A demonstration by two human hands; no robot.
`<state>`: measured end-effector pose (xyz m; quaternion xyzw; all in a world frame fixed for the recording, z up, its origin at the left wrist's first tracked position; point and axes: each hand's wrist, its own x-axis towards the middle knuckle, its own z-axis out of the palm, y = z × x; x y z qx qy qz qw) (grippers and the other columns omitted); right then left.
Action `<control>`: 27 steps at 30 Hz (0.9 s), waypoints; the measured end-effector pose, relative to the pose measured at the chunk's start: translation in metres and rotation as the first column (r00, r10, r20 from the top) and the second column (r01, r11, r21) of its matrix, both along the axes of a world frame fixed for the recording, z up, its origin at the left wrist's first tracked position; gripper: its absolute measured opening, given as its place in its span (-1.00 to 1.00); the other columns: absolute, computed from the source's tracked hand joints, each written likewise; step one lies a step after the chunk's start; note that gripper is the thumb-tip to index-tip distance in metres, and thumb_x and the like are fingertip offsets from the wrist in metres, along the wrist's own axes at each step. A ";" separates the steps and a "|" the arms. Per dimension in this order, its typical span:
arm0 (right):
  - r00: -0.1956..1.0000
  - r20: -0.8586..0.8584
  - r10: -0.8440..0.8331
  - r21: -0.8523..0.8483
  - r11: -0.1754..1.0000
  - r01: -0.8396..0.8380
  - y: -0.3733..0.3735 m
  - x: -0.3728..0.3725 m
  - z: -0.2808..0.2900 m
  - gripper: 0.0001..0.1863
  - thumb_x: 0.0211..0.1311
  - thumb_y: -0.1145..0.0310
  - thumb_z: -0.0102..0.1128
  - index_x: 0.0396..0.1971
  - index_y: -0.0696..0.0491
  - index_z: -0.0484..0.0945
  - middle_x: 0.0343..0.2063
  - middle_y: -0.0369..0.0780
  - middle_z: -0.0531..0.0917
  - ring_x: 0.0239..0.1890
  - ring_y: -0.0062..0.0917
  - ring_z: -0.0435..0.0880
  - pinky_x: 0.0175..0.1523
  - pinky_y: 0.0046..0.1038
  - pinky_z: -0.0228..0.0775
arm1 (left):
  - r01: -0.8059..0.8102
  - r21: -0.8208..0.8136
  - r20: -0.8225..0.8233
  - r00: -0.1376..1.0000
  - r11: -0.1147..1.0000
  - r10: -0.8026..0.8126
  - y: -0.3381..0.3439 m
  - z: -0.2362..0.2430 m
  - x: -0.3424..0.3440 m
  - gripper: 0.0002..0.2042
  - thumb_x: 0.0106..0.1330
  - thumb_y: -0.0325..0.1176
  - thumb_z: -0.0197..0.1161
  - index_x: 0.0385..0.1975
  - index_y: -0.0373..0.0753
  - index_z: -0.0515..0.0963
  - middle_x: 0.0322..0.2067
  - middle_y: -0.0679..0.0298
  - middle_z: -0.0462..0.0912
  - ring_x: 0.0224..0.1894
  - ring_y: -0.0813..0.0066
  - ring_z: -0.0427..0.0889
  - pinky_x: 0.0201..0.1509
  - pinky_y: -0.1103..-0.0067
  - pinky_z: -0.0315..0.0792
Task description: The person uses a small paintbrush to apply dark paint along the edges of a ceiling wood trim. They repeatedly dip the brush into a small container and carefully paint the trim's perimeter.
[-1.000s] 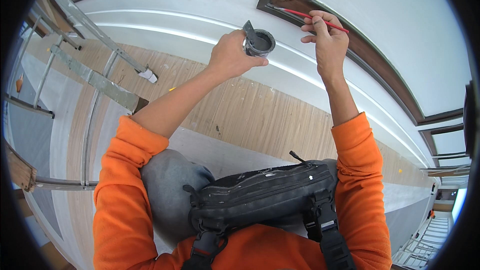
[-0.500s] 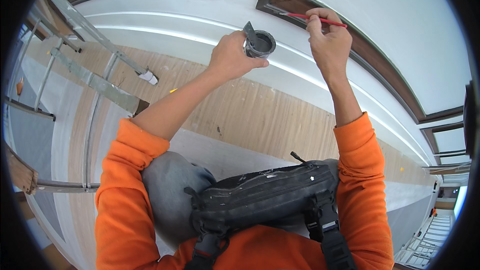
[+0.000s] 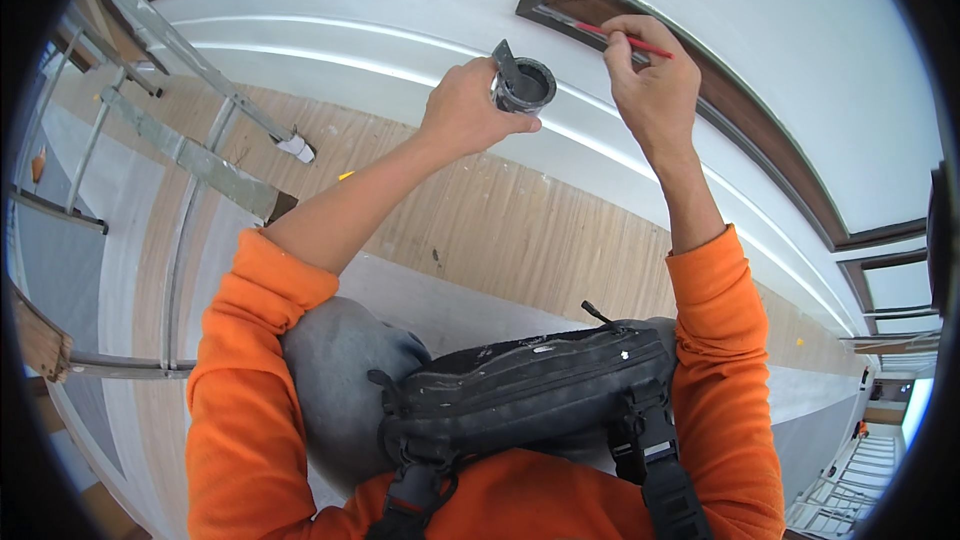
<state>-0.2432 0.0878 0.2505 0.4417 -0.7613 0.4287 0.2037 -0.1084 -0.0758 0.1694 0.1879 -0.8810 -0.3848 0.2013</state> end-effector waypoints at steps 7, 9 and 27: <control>0.998 -0.040 0.058 0.026 0.998 -0.057 -0.003 -0.003 -0.004 -0.87 0.37 0.39 0.32 -0.15 -0.01 0.77 -0.27 -0.28 0.82 -0.31 -0.48 0.79 -0.16 -0.45 0.60 | -0.006 0.002 0.016 1.000 1.000 0.006 -0.001 -0.001 0.000 -0.40 -0.05 -0.07 0.72 -0.05 -0.28 0.70 -0.11 0.05 0.81 0.00 0.08 0.77 0.14 0.30 0.58; 0.998 -0.046 0.047 0.007 0.999 -0.047 0.001 -0.006 -0.004 -0.86 0.37 0.38 0.32 -0.15 -0.01 0.77 -0.27 -0.28 0.82 -0.35 -0.50 0.77 -0.21 -0.48 0.59 | 0.004 0.001 0.009 1.000 1.000 -0.004 0.001 0.000 -0.001 -0.40 -0.05 -0.07 0.72 -0.05 -0.27 0.70 -0.10 0.05 0.81 0.01 0.09 0.77 0.14 0.31 0.58; 0.994 -0.002 0.113 -0.021 0.993 -0.113 -0.003 -0.008 0.001 -0.87 0.39 0.41 0.34 -0.14 0.03 0.78 -0.25 -0.28 0.82 -0.31 -0.58 0.76 -0.26 -0.54 0.55 | -0.002 0.000 -0.028 1.000 1.000 0.002 0.000 -0.004 -0.002 -0.42 -0.10 -0.08 0.72 -0.11 -0.28 0.71 -0.14 0.00 0.79 -0.01 -0.03 0.76 0.10 0.23 0.61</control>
